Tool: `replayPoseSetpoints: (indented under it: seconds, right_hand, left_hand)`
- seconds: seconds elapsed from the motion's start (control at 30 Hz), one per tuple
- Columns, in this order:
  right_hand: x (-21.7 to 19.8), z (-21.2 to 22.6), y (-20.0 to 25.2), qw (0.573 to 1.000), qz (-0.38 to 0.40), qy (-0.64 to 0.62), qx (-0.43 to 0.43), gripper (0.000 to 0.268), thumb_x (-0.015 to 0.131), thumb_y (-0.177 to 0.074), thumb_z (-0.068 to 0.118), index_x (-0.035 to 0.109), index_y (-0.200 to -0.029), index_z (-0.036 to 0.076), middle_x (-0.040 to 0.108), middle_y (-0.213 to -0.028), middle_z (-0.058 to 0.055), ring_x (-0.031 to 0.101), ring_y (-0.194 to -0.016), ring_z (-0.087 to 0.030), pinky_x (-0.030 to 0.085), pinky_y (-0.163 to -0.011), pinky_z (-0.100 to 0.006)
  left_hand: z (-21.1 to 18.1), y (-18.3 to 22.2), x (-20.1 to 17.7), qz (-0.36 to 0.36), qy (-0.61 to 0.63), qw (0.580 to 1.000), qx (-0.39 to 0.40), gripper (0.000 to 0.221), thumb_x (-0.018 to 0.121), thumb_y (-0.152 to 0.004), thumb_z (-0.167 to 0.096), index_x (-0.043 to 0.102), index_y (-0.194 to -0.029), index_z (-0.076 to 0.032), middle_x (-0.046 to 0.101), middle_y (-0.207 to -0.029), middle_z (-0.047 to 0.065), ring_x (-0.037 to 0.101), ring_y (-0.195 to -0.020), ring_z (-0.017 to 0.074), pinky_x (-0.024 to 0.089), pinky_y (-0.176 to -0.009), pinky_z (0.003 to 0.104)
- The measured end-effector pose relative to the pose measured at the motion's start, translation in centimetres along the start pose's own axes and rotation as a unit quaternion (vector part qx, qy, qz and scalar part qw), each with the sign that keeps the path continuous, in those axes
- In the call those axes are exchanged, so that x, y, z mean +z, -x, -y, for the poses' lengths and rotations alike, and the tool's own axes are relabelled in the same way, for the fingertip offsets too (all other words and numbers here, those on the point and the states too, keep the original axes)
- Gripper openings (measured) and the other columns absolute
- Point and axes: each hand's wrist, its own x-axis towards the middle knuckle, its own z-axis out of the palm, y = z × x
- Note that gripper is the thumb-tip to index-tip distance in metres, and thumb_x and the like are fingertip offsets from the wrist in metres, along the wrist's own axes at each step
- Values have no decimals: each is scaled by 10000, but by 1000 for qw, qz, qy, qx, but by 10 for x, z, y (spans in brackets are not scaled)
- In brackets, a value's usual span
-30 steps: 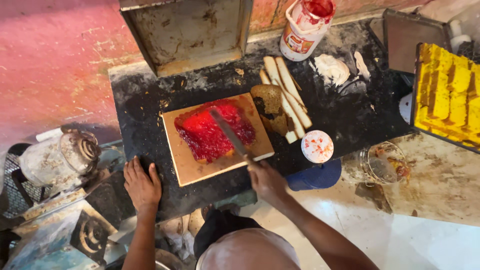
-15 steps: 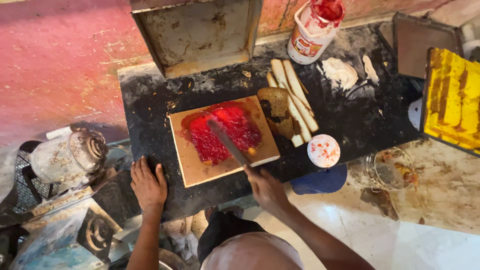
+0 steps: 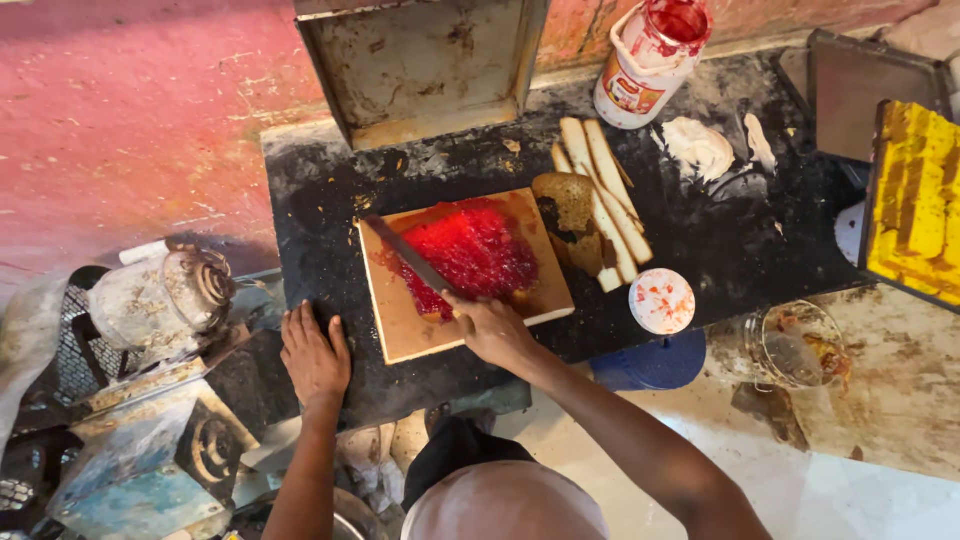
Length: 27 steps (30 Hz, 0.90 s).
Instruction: The person spreads red jam over a large rectangular cake base using a spatula and then uses a knife to cut the jam-covered cake into smaller rectangular portions.
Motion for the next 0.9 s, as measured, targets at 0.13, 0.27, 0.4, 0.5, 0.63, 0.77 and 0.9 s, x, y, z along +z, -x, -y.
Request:
replayPoseSetpoints:
  seconds: [0.13,0.27,0.4,0.5,0.63,0.77,0.9]
  right_hand:
    - [-3,-7,40,991,55,121,-16,548,571,-950,145,541,-1491,222,663,-1088,-243,689,-721,-400,571,-647,-518]
    - [-12,-15,111,959,86,266,39,694,569,-939,89,441,-1572,345,617,-1094,-202,689,-691,-380,570,-586,-511]
    - [-4,-4,151,980,-34,162,109,636,624,-924,129,458,-1515,296,586,-1025,-158,675,-661,-363,558,-548,-477]
    - [9,7,141,987,-18,104,118,673,632,-845,91,488,-1479,266,579,-1095,-179,673,-631,-368,562,-521,-486]
    - [21,8,112,975,5,218,54,703,598,-845,57,494,-1513,248,576,-953,-176,669,-694,-354,563,-565,-475]
    - [9,-4,97,952,-44,257,163,555,549,-927,62,559,-1457,230,595,-960,-199,676,-695,-374,562,-573,-504]
    - [-10,2,120,971,-181,120,104,414,585,-937,81,655,-1328,197,645,-865,-161,662,-723,-349,568,-756,-484]
  left_hand:
    - [1,1,-1,3,3,1000,-4,602,484,-1068,-415,454,-1517,-15,472,-1536,168,354,-1499,350,369,-1125,530]
    - [1,0,0,11,-2,1000,-7,613,477,-1059,-425,457,-1513,-14,475,-1537,158,349,-1498,344,370,-1119,528]
    - [2,-1,-1,11,-12,1000,6,613,464,-1076,-433,465,-1513,-4,470,-1543,167,346,-1501,350,377,-1111,530]
    - [1,-2,-2,15,-23,1000,9,613,464,-1070,-436,472,-1505,-4,475,-1540,162,348,-1497,358,383,-1101,540]
    - [4,5,-2,13,8,1000,21,622,472,-1078,-432,465,-1513,13,474,-1544,177,351,-1502,376,386,-1102,559]
    - [9,0,-5,9,39,999,33,629,493,-1071,-416,460,-1514,28,479,-1543,193,359,-1488,393,379,-1105,577]
    - [8,5,-8,7,57,998,36,629,512,-1078,-409,453,-1522,32,486,-1535,211,359,-1497,401,373,-1117,587]
